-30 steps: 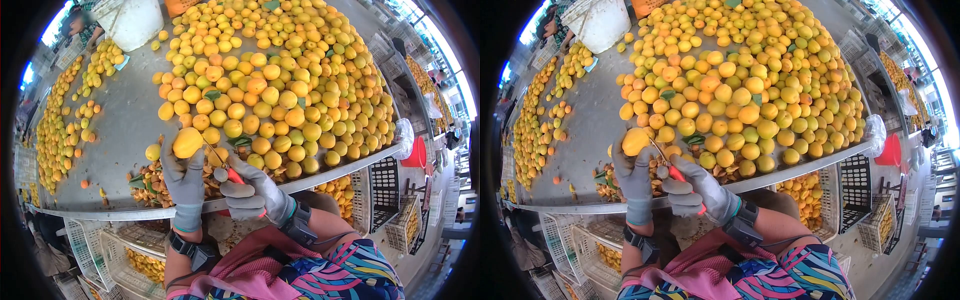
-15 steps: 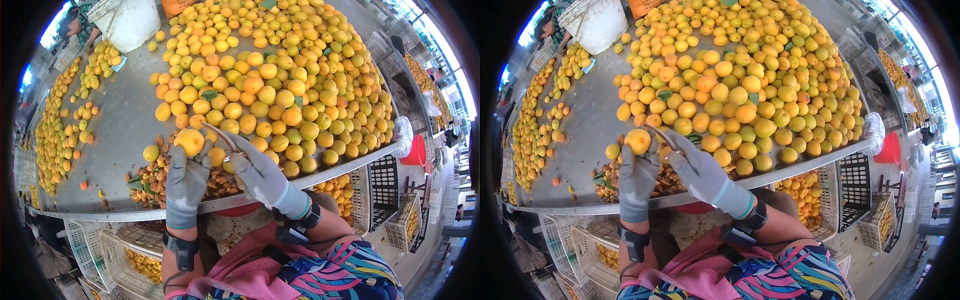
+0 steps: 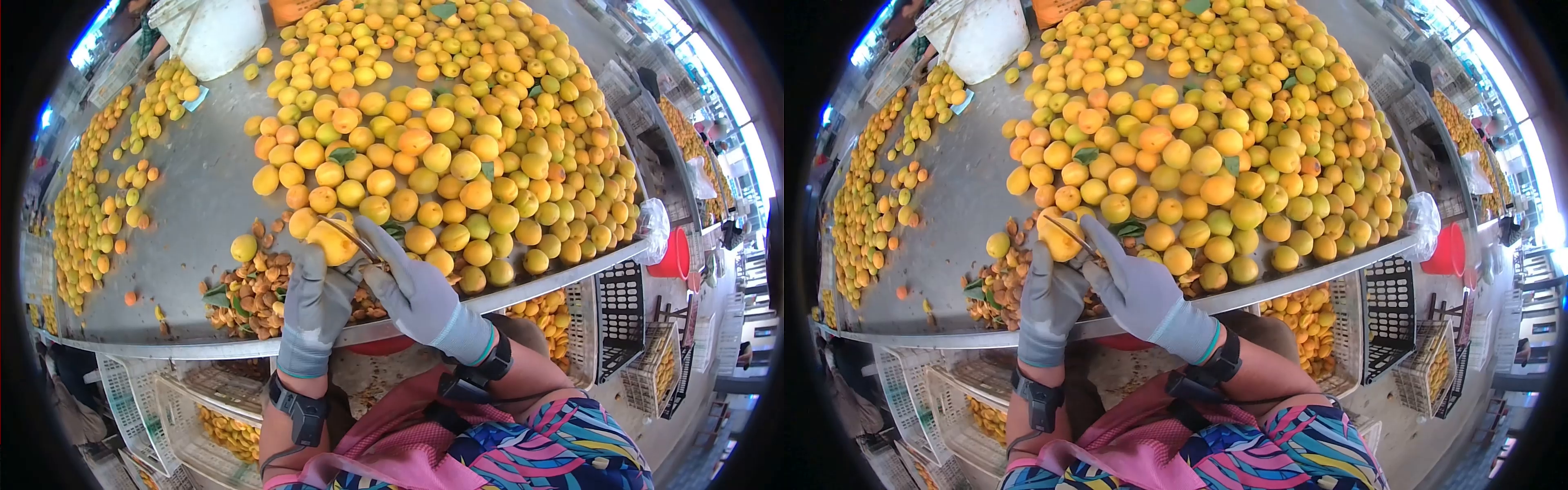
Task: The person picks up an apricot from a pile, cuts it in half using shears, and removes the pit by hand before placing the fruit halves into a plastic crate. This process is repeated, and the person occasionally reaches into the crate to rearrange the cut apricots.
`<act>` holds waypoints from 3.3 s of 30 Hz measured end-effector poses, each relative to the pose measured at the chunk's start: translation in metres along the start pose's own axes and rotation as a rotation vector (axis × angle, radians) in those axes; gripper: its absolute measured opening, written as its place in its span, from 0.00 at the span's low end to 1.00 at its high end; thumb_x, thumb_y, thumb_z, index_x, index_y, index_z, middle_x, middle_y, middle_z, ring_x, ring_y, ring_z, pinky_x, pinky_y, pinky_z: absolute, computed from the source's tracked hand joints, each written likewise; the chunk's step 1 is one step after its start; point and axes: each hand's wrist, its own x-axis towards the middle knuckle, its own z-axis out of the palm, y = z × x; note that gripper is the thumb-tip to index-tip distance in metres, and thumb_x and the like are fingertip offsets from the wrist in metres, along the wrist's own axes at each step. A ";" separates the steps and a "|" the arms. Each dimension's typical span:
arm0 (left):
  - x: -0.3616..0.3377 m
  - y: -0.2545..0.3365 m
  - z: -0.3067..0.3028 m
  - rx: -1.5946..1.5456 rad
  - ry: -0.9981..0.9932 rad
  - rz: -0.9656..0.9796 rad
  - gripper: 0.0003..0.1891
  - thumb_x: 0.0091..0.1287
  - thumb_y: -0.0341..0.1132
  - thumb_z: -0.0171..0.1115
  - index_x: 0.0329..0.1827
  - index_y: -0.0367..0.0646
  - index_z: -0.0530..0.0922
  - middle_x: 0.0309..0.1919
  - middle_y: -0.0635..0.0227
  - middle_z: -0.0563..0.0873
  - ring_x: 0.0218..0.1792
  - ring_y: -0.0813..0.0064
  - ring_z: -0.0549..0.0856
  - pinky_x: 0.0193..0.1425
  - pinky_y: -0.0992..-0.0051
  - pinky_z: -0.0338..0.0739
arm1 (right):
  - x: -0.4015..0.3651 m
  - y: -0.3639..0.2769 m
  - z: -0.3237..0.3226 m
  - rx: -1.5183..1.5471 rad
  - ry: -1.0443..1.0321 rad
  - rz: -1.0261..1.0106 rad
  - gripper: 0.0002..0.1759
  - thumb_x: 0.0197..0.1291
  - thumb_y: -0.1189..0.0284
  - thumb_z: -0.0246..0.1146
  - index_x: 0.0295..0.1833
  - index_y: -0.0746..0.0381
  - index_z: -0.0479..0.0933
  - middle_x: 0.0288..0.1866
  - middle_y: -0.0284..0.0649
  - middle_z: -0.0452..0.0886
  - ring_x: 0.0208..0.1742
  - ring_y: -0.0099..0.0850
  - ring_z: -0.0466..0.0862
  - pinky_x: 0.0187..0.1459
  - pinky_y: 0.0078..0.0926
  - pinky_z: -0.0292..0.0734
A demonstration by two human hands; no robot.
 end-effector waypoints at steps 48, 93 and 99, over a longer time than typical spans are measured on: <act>-0.001 0.001 0.009 0.415 -0.048 0.114 0.31 0.67 0.41 0.64 0.68 0.35 0.65 0.56 0.67 0.78 0.56 0.77 0.76 0.60 0.76 0.72 | -0.002 -0.014 -0.014 -0.182 -0.081 0.075 0.37 0.66 0.64 0.55 0.75 0.63 0.49 0.20 0.49 0.76 0.22 0.47 0.79 0.25 0.41 0.71; -0.003 -0.001 0.010 0.536 0.081 0.198 0.32 0.64 0.39 0.67 0.68 0.35 0.66 0.55 0.67 0.78 0.52 0.80 0.77 0.55 0.80 0.75 | 0.003 0.011 0.007 -0.176 0.004 -0.070 0.38 0.64 0.65 0.57 0.75 0.63 0.49 0.19 0.47 0.76 0.22 0.46 0.79 0.25 0.40 0.72; -0.007 -0.003 0.012 0.161 0.186 -0.009 0.32 0.63 0.37 0.67 0.68 0.34 0.66 0.54 0.67 0.79 0.53 0.80 0.77 0.55 0.80 0.74 | 0.002 0.012 0.002 -0.189 0.033 -0.112 0.38 0.64 0.65 0.58 0.74 0.64 0.50 0.18 0.47 0.75 0.21 0.45 0.78 0.24 0.40 0.71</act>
